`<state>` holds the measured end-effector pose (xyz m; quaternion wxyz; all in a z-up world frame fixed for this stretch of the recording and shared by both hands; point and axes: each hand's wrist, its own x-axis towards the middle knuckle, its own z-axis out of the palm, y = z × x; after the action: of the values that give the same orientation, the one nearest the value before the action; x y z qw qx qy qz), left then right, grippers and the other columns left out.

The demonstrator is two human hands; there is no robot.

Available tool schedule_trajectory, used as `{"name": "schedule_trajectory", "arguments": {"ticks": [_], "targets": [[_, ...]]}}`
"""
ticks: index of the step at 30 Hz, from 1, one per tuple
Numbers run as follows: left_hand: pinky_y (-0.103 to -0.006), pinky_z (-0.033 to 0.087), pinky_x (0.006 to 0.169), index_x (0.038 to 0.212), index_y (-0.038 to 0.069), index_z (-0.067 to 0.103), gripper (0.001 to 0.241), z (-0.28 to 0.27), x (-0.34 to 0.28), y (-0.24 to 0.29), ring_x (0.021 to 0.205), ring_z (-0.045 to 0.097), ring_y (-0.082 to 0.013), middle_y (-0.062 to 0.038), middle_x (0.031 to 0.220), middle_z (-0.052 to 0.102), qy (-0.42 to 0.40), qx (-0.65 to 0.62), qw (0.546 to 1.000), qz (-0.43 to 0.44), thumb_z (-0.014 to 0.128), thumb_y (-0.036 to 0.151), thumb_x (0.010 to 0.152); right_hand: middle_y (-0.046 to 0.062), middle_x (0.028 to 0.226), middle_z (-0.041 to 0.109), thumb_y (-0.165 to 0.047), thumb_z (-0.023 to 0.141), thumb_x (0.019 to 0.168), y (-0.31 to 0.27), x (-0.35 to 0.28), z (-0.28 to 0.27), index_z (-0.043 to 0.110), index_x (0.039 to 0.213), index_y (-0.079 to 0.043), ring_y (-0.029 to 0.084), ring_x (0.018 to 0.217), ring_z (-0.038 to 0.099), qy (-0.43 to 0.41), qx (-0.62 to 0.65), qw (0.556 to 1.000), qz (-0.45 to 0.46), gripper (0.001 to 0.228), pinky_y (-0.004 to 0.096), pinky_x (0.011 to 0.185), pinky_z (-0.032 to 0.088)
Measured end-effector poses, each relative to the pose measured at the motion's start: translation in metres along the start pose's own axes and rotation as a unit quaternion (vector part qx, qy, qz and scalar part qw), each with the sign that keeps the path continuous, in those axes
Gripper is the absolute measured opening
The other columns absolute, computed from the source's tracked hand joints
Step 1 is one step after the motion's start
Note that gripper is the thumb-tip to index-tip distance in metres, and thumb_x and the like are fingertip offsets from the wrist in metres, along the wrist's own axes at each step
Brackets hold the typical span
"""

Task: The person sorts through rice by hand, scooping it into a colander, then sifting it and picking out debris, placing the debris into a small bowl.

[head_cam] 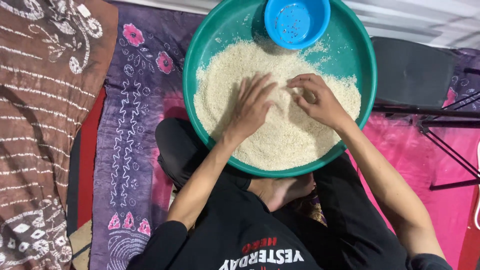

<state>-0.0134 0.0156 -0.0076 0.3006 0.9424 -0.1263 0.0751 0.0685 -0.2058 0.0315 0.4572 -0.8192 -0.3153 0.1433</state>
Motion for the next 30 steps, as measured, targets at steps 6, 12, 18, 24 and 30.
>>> {"name": "schedule_trajectory", "arguments": {"ticks": [6,12,18,24,30], "targets": [[-0.0591,0.023,0.123,0.147,0.014,0.053,0.039,-0.005,-0.01,0.001,0.149,0.039,-0.0339,-0.007,0.159,0.043,0.047,-0.099,0.993,-0.031,0.052,0.028,0.11,0.025,0.152,0.041,-0.012,0.08,0.08,-0.023,-0.003,-0.008,0.069,0.131,-0.02,0.053,0.141,0.031,-0.109,-0.019,0.993,-0.031,0.052,0.065,0.118,0.025],[-0.0463,0.04,0.118,0.145,0.013,0.055,0.041,-0.006,-0.025,-0.01,0.137,0.054,-0.03,-0.01,0.146,0.057,0.088,-0.179,0.979,-0.048,0.06,0.019,0.106,0.025,0.152,0.039,-0.011,0.074,0.09,0.006,0.003,0.002,0.068,0.131,-0.016,0.051,0.139,0.034,-0.052,0.002,0.998,-0.02,0.042,0.067,0.118,0.025],[-0.0506,0.04,0.115,0.142,0.008,0.056,0.039,-0.008,-0.032,-0.023,0.135,0.053,-0.0402,-0.02,0.14,0.059,0.171,-0.252,0.941,-0.149,0.045,0.031,0.113,0.023,0.139,0.055,-0.003,0.072,0.095,-0.001,0.001,0.003,0.074,0.12,-0.011,0.054,0.126,0.05,0.007,-0.01,0.999,-0.033,0.026,0.061,0.109,0.043],[-0.0494,0.034,0.121,0.138,0.001,0.058,0.046,-0.028,-0.041,-0.032,0.14,0.049,-0.0404,-0.027,0.142,0.058,0.273,-0.352,0.865,-0.233,0.038,0.035,0.115,0.012,0.128,0.068,-0.008,0.07,0.101,0.005,0.017,0.021,0.076,0.117,-0.013,0.036,0.118,0.065,0.066,0.016,0.996,-0.063,0.018,0.049,0.101,0.051],[-0.045,0.025,0.126,0.145,0.004,0.057,0.069,-0.009,-0.055,-0.088,0.146,0.04,-0.0391,-0.025,0.148,0.054,0.377,-0.427,0.764,-0.303,0.021,0.055,0.114,0.019,0.122,0.068,0.005,0.056,0.102,-0.028,0.044,0.045,0.073,0.121,-0.004,0.042,0.118,0.064,0.04,0.092,0.989,-0.107,0.027,0.054,0.102,0.049]]}}
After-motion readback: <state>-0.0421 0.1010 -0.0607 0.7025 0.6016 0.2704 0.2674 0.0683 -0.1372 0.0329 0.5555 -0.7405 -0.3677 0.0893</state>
